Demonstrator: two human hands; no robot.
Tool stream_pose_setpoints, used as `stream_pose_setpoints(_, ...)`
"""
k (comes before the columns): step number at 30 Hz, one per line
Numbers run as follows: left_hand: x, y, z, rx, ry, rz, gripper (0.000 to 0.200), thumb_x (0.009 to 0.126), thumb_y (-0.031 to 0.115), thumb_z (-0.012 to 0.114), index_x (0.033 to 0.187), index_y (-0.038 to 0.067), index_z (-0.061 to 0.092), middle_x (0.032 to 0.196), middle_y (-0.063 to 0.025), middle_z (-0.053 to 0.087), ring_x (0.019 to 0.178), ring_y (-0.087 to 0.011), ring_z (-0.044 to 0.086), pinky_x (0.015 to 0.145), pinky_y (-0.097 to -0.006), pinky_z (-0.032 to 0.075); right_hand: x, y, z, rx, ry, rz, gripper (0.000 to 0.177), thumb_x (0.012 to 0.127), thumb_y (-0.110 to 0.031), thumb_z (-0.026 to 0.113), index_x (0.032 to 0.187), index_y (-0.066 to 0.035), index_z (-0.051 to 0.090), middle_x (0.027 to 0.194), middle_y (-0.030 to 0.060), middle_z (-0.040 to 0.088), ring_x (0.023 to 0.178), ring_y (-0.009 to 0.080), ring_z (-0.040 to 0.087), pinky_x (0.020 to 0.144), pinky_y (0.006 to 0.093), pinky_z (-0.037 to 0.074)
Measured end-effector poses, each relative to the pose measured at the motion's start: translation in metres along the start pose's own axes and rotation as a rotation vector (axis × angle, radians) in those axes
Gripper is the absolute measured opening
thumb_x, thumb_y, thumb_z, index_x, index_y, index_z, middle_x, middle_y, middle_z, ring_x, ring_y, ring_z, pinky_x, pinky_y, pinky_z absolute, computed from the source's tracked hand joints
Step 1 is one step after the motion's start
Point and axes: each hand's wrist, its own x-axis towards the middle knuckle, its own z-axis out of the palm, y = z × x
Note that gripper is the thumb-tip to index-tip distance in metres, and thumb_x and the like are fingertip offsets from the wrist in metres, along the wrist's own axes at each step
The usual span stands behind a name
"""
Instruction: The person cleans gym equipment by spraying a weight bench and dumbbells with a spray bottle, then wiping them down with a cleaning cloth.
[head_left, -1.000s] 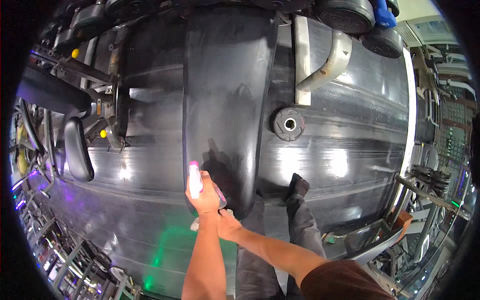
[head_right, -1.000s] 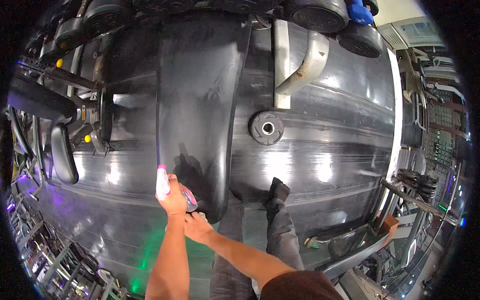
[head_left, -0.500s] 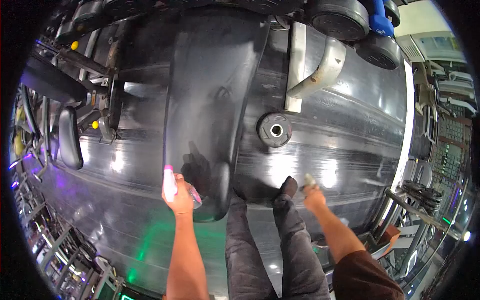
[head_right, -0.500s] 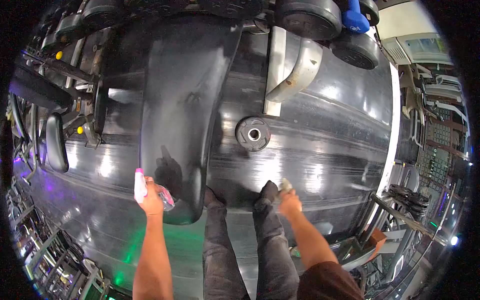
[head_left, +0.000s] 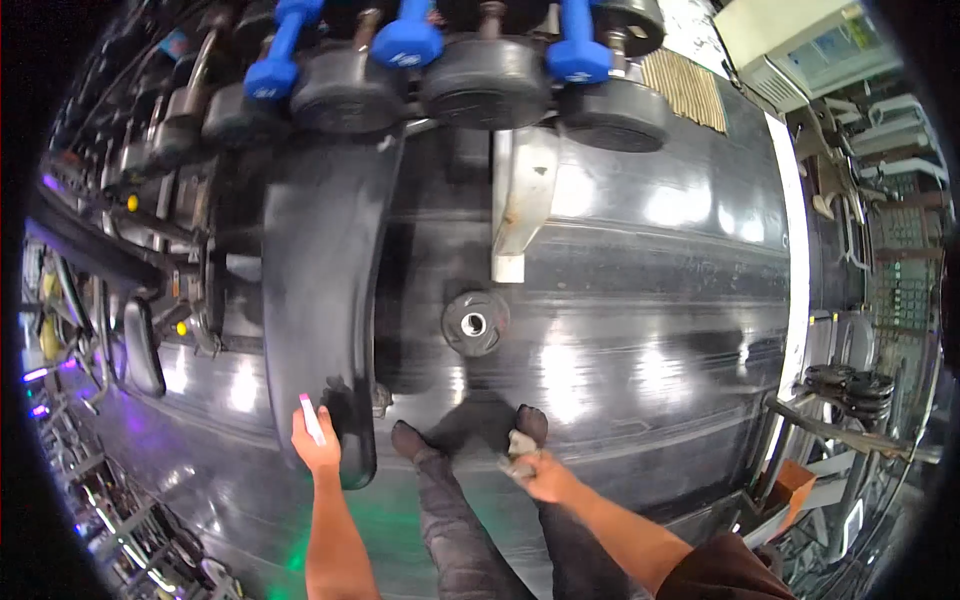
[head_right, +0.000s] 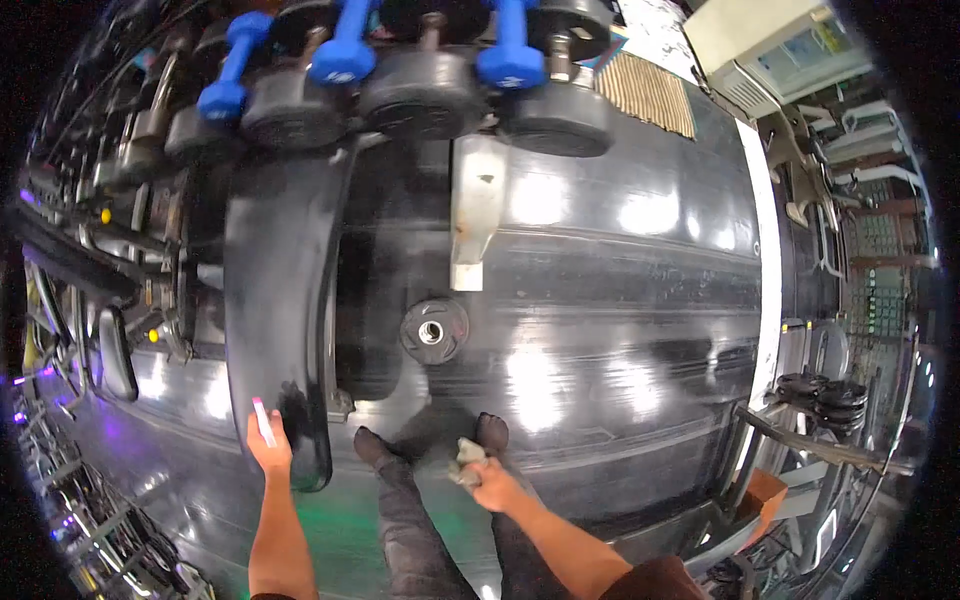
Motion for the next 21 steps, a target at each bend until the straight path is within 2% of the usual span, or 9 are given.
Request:
stream_pose_setpoints(2, -0.023, 0.007, 0.012, -0.139, 0.031, 0.027, 0.021, 0.096, 0.018, 0.068, 0.095, -0.001, 0.06, 0.077, -0.0039, 0.059, 0.067, -0.0157, 0.054, 0.066, -0.0316, 0.046, -0.018, 0.021, 0.003, 0.121, 0.025, -0.094, 0.042, 0.087, -0.028, 0.071, 0.128, -0.021, 0.063, 0.125, 0.0235, 0.056, 0.118, 0.0426, 0.056, 0.101, 0.0471, 0.047)
stream_pose_setpoints(5, -0.07, 0.041, 0.015, -0.414, -0.02, -0.241, 0.017, 0.094, 0.016, 0.07, 0.099, 0.002, 0.061, 0.084, -0.0018, 0.061, 0.069, -0.0111, 0.055, 0.06, -0.0292, 0.046, -0.049, 0.06, -0.011, 0.222, 0.127, -0.15, 0.044, 0.084, -0.023, 0.073, 0.127, -0.018, 0.064, 0.124, 0.0225, 0.059, 0.119, 0.0397, 0.056, 0.103, 0.045, 0.046)
stream_pose_setpoints(7, -0.103, 0.065, 0.025, -0.284, 0.028, -0.137, 0.016, 0.093, 0.016, 0.071, 0.096, 0.004, 0.061, 0.081, -0.0011, 0.06, 0.067, -0.0114, 0.055, 0.061, -0.0308, 0.046, -0.067, 0.091, -0.037, 0.305, 0.208, -0.147, 0.042, 0.084, -0.02, 0.072, 0.125, -0.016, 0.065, 0.125, 0.0212, 0.061, 0.122, 0.0383, 0.056, 0.105, 0.0438, 0.045)
stream_pose_setpoints(8, -0.115, 0.103, 0.019, -0.318, -0.129, -0.214, 0.015, 0.092, 0.016, 0.071, 0.095, 0.004, 0.061, 0.078, -0.0007, 0.061, 0.069, -0.0115, 0.057, 0.063, -0.0313, 0.048, -0.072, 0.108, -0.05, 0.301, 0.23, -0.079, 0.041, 0.084, -0.018, 0.072, 0.124, -0.014, 0.066, 0.126, 0.0206, 0.061, 0.122, 0.0383, 0.056, 0.105, 0.0438, 0.045)
stream_pose_setpoints(9, -0.129, 0.091, 0.029, -0.382, -0.182, -0.194, 0.014, 0.092, 0.015, 0.07, 0.094, 0.004, 0.061, 0.074, -0.0004, 0.061, 0.069, -0.0114, 0.058, 0.064, -0.0309, 0.048, -0.076, 0.125, -0.061, 0.294, 0.248, -0.007, 0.041, 0.083, -0.017, 0.071, 0.123, -0.012, 0.066, 0.127, 0.0201, 0.061, 0.122, 0.0382, 0.057, 0.105, 0.0437, 0.045)
stream_pose_setpoints(14, -0.158, 0.197, 0.085, -0.617, -0.197, -0.284, 0.015, 0.093, 0.006, 0.067, 0.104, 0.0, 0.059, 0.083, -0.0055, 0.063, 0.078, -0.0201, 0.07, 0.072, -0.0336, 0.054, -0.068, 0.184, -0.11, 0.397, 0.43, 0.224, 0.042, 0.086, -0.011, 0.068, 0.127, -0.006, 0.062, 0.121, 0.0166, 0.065, 0.113, 0.029, 0.063, 0.096, 0.0365, 0.05)
stream_pose_setpoints(17, -0.147, 0.238, 0.117, -0.647, -0.313, -0.282, 0.018, 0.092, 0.01, 0.072, 0.103, 0.001, 0.06, 0.082, -0.0059, 0.064, 0.072, -0.0187, 0.068, 0.066, -0.0318, 0.054, -0.071, 0.171, -0.112, 0.649, 0.586, 0.303, 0.04, 0.088, -0.007, 0.066, 0.128, -0.008, 0.061, 0.109, 0.0115, 0.067, 0.096, 0.0207, 0.065, 0.083, 0.0327, 0.053)
stream_pose_setpoints(20, -0.124, 0.28, 0.147, -0.722, -0.302, -0.262, 0.02, 0.088, 0.013, 0.078, 0.094, 0.002, 0.061, 0.075, -0.0048, 0.064, 0.063, -0.0137, 0.064, 0.06, -0.0297, 0.051, -0.069, 0.133, -0.112, 0.677, 0.543, 0.249, 0.038, 0.089, -0.004, 0.064, 0.126, -0.009, 0.061, 0.097, 0.0061, 0.067, 0.079, 0.0147, 0.061, 0.069, 0.0317, 0.053)
stream_pose_setpoints(21, -0.115, 0.289, 0.149, -0.678, -0.31, -0.229, 0.02, 0.088, 0.013, 0.078, 0.093, 0.002, 0.061, 0.073, -0.005, 0.063, 0.062, -0.0132, 0.063, 0.06, -0.0295, 0.051, -0.069, 0.107, -0.116, 0.845, 0.493, 0.284, 0.035, 0.09, -0.005, 0.065, 0.125, -0.011, 0.062, 0.089, 0.0036, 0.065, 0.069, 0.0115, 0.056, 0.06, 0.0301, 0.05)
